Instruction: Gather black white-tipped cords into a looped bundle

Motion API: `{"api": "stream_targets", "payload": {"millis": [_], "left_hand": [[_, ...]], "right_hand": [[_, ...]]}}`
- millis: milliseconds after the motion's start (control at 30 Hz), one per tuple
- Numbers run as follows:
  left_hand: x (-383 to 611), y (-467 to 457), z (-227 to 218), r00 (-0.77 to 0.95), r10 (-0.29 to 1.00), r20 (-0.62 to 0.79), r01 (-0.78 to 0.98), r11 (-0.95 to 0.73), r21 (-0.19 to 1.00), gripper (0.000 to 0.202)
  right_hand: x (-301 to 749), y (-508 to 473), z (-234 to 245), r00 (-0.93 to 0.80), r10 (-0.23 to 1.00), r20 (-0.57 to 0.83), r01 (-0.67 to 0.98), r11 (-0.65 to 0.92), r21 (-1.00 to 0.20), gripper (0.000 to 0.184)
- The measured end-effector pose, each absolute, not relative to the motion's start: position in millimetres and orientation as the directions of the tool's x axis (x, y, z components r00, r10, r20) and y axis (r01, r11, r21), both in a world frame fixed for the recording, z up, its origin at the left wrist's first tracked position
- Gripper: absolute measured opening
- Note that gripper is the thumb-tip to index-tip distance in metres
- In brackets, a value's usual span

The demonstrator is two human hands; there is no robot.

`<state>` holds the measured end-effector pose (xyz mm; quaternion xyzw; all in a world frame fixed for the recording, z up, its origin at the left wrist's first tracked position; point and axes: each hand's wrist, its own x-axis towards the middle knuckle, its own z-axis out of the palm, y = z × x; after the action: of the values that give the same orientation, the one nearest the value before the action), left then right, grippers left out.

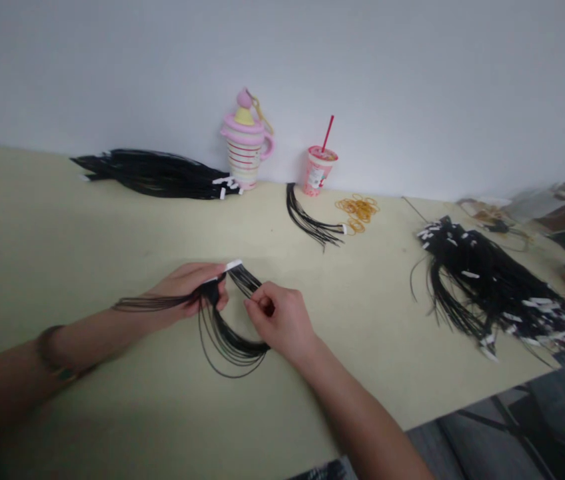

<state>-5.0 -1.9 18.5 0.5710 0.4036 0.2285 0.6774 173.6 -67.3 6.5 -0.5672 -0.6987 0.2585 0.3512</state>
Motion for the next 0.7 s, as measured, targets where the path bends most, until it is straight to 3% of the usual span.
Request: {"api": "stream_targets", "payload": {"millis": [67,167,233,333,433,533,633,700], "left_hand": [[-9,-1,28,0.61,0.753,-0.247,0.235,0.126,0.964,0.038],[-12,-4,36,0.733,0.65,-0.204,0.384,-0.147,0.912,0.04],[-10,-7,32,0.8,0.578,-0.163,0.418,-0.341,0.842,0.041],[-5,-12,20,0.792,0.608,-0.062,0.449,-0.51,0.733,0.039],[-2,-14,11,0.686,0.727,0.034,0.534,-0.535,0.655,0.037],[-2,-17,13,0.624,0.777,0.083,0.547,-0.511,0.663,0.038],[-5,-25,23,0.643,0.753,0.141,0.455,-0.523,0.721,0.035],[-7,-31,28,0.739,0.661,0.132,0.343,-0.537,0.77,0.034]], "right_hand": [[177,-67,10,-0.071,0.957,0.28,0.616,0.263,-0.743,0.016],[177,-67,14,-0.025,0.923,0.384,0.568,0.329,-0.754,0.045],[175,-68,14,-0.109,0.953,0.283,0.471,0.3,-0.83,0.046],[174,-68,7,-0.261,0.965,0.037,0.373,0.136,-0.918,0.023],[176,-65,-1,-0.275,0.955,-0.109,0.291,-0.025,-0.957,0.022],[180,-61,-2,-0.267,0.942,-0.203,0.189,-0.155,-0.97,0.029],[182,-57,2,-0.186,0.965,-0.183,0.1,-0.167,-0.981,0.026],[184,-53,5,-0.044,0.993,-0.113,0.021,-0.113,-0.993,0.025]]}}
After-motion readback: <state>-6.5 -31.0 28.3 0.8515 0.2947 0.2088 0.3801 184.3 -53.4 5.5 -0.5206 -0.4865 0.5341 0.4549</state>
